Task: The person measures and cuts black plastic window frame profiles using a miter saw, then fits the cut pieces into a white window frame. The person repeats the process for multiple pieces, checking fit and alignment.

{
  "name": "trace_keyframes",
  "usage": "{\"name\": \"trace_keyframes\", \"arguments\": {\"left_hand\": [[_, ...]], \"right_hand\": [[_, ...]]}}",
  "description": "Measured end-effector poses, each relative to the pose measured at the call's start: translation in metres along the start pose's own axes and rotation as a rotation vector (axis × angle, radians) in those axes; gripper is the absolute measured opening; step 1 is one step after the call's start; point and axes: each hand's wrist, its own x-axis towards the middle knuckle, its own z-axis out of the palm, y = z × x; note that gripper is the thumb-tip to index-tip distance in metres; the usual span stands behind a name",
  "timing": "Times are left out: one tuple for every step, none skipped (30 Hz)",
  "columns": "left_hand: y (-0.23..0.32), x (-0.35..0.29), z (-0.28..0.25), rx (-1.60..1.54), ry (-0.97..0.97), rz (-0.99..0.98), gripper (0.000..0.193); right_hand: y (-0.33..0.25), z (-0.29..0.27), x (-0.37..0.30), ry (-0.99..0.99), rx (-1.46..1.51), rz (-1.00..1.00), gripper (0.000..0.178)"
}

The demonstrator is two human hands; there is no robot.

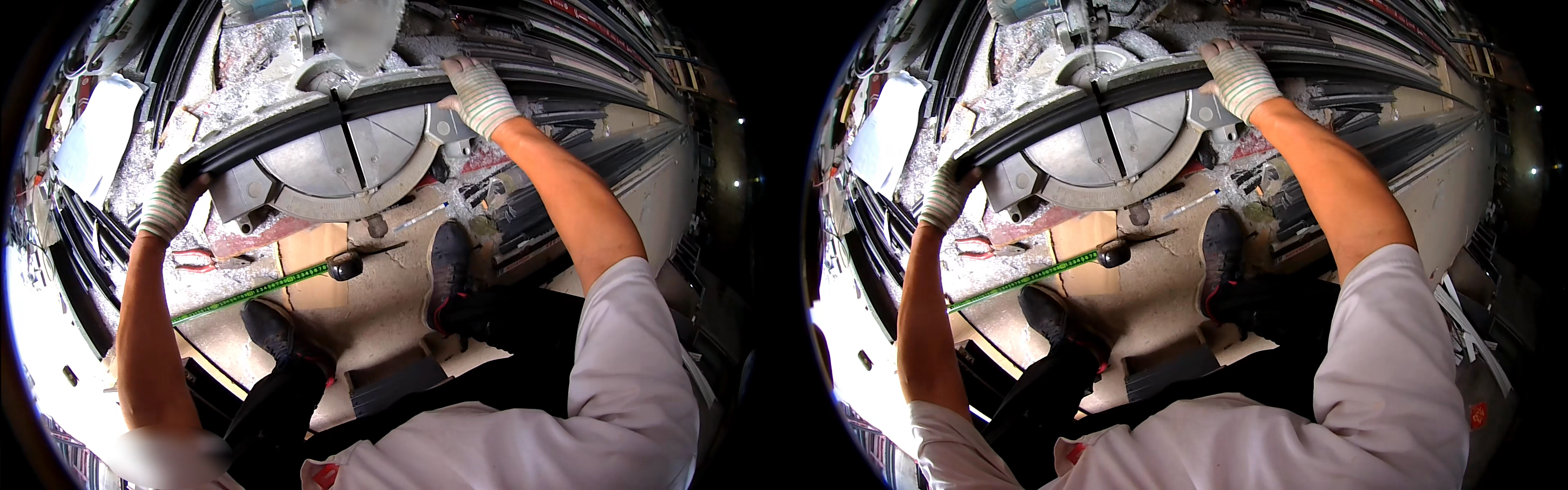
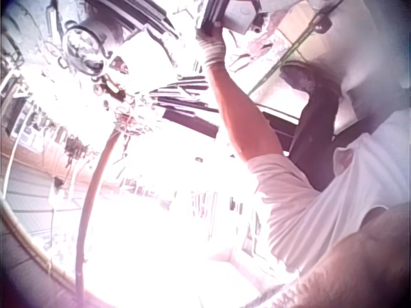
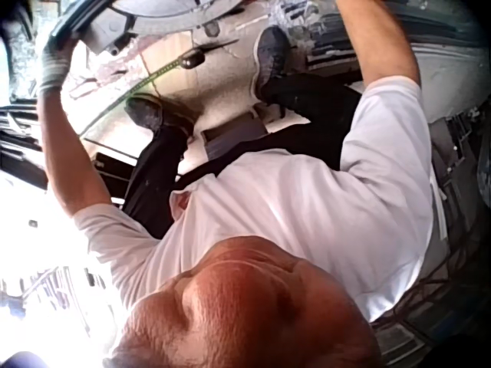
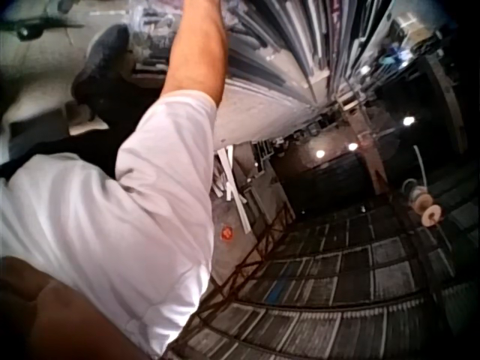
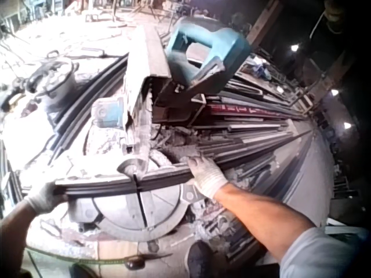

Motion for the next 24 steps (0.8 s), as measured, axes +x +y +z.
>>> {"name": "trace_keyframes", "arguments": {"left_hand": [[0.001, 0.0, 0.004, -0.018, 0.013, 0.018, 0.046], [0.001, 0.001, 0.005, -0.035, 0.025, 0.036, 0.05], [0.002, 0.004, 0.0, 0.027, -0.043, -0.015, 0.05], [-0.007, 0.005, 0.0, -0.015, -0.037, 0.017, 0.049], [-0.018, 0.003, 0.001, -0.058, -0.026, 0.049, 0.048], [-0.03, 0.002, 0.001, -0.1, -0.016, 0.083, 0.046], [-0.004, 0.006, 0.011, -0.088, -0.019, 0.046, 0.042], [-0.002, 0.006, 0.009, -0.138, -0.041, 0.084, 0.039], [-0.006, 0.005, 0.005, -0.142, -0.045, 0.107, 0.037], [-0.01, 0.005, 0.005, -0.147, -0.05, 0.131, 0.036], [-0.008, 0.005, 0.006, -0.136, -0.028, 0.131, 0.034], [-0.008, 0.003, 0.007, -0.119, 0.001, 0.124, 0.032], [-0.025, 0.004, 0.005, -0.13, 0.022, 0.102, 0.031], [-0.023, 0.002, 0.007, -0.059, 0.055, 0.105, 0.032], [-0.018, 0.006, 0.01, -0.031, 0.027, 0.116, 0.033], [-0.018, 0.003, 0.005, 0.004, 0.02, 0.116, 0.034], [-0.018, 0.004, 0.008, 0.008, 0.043, 0.109, 0.034], [-0.02, 0.004, 0.011, 0.014, 0.065, 0.099, 0.034], [-0.027, 0.004, 0.013, -0.011, 0.079, 0.12, 0.034], [-0.026, 0.001, 0.015, -0.029, 0.086, 0.135, 0.035], [-0.026, 0.002, 0.016, -0.026, 0.078, 0.081, 0.039], [-0.014, -0.002, 0.017, -0.002, 0.069, 0.055, 0.041], [-0.03, -0.004, 0.016, 0.004, 0.159, 0.106, 0.042], [-0.045, -0.003, 0.016, 0.007, 0.25, 0.157, 0.042]], "right_hand": [[0.001, 0.0, -0.001, 0.006, 0.003, -0.003, 0.072], [0.001, -0.001, -0.002, 0.012, 0.007, -0.005, 0.072], [0.0, 0.0, -0.002, 0.005, 0.009, 0.001, 0.072], [0.001, 0.001, -0.003, -0.001, 0.006, 0.007, 0.072], [0.001, 0.001, -0.001, -0.004, 0.0, 0.007, 0.072], [-0.002, 0.004, 0.005, 0.015, 0.007, -0.019, 0.072], [0.005, 0.008, -0.01, -0.001, -0.02, 0.003, 0.072], [0.005, 0.007, -0.01, 0.006, -0.036, 0.002, 0.072], [0.003, 0.002, -0.007, -0.015, -0.036, 0.0, 0.073], [-0.001, -0.002, -0.005, -0.037, -0.037, 0.001, 0.073], [0.0, -0.002, -0.006, 0.019, -0.047, -0.006, 0.075], [0.0, 0.002, -0.007, 0.08, -0.049, -0.019, 0.076], [-0.002, 0.002, -0.003, 0.09, -0.041, -0.027, 0.076], [-0.001, 0.003, -0.006, 0.09, -0.036, -0.022, 0.077], [0.003, 0.005, -0.011, 0.061, -0.048, -0.005, 0.075], [-0.002, -0.003, -0.005, 0.015, -0.039, -0.001, 0.074], [-0.002, -0.001, -0.006, 0.019, -0.043, 0.022, 0.066], [0.0, 0.001, -0.007, 0.039, -0.04, 0.015, 0.068], [0.0, -0.002, -0.006, 0.029, -0.028, 0.015, 0.069], [-0.001, -0.002, -0.007, 0.017, -0.005, 0.017, 0.07], [0.002, -0.003, -0.008, 0.027, -0.003, 0.02, 0.07], [0.003, -0.002, -0.011, 0.036, 0.004, 0.02, 0.07], [0.001, -0.002, -0.006, 0.057, 0.019, 0.007, 0.07], [0.0, -0.002, -0.003, 0.093, 0.013, 0.001, 0.068]]}}
